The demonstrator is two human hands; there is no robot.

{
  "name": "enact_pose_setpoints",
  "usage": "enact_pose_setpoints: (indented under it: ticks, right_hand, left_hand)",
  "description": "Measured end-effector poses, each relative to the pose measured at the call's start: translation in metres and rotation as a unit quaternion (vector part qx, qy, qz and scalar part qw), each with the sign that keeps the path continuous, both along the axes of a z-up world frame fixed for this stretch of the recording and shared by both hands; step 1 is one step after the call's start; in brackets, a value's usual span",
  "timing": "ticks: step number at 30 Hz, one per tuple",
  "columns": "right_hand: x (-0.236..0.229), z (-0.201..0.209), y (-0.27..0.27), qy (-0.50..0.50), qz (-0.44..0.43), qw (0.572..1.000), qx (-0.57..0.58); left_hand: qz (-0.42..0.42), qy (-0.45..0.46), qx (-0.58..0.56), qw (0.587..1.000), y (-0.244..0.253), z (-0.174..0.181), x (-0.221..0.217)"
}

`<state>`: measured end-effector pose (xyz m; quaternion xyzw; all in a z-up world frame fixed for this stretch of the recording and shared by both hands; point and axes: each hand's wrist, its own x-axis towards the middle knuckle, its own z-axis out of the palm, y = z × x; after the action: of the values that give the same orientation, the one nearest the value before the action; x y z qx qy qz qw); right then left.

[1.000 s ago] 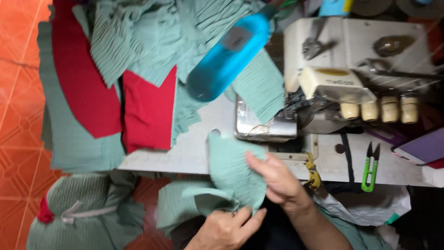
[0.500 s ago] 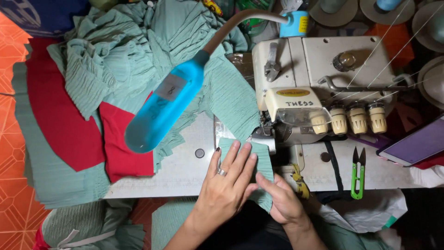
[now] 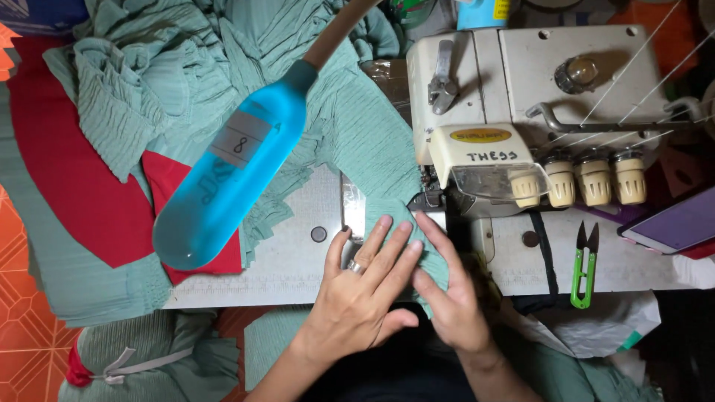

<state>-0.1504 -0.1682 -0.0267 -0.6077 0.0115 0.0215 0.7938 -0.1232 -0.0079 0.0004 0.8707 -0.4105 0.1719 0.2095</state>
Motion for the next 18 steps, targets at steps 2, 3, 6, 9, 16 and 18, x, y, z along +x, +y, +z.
enact_pose_setpoints:
  ticks: [2, 3, 6, 9, 16, 18]
  right_hand:
    - [-0.014, -0.004, 0.003, -0.022, -0.067, 0.988, -0.141]
    - [-0.019, -0.003, 0.006, -0.021, -0.068, 0.988, -0.14]
    - [-0.03, -0.011, 0.015, -0.039, -0.123, 0.973, -0.191]
    - [-0.037, -0.03, 0.018, 0.026, -0.146, 0.988, 0.051]
    - [-0.036, -0.032, 0.002, 0.054, -0.062, 0.993, 0.08]
    - [-0.038, -0.034, -0.002, 0.055, -0.043, 0.997, 0.017]
  left_hand:
    - [0.018, 0.012, 0.03, 0.999, -0.003, -0.006, 0.003]
    - [0.017, 0.013, 0.031, 0.999, -0.003, -0.005, 0.004]
    - [0.011, 0.009, 0.018, 1.0, -0.003, -0.005, 0.01]
    - [-0.059, 0.069, -0.019, 0.996, 0.001, -0.002, 0.016]
    - [0.03, -0.012, 0.023, 0.999, -0.005, 0.011, 0.022]
    - [0.034, -0.008, 0.032, 0.999, -0.004, 0.009, 0.022]
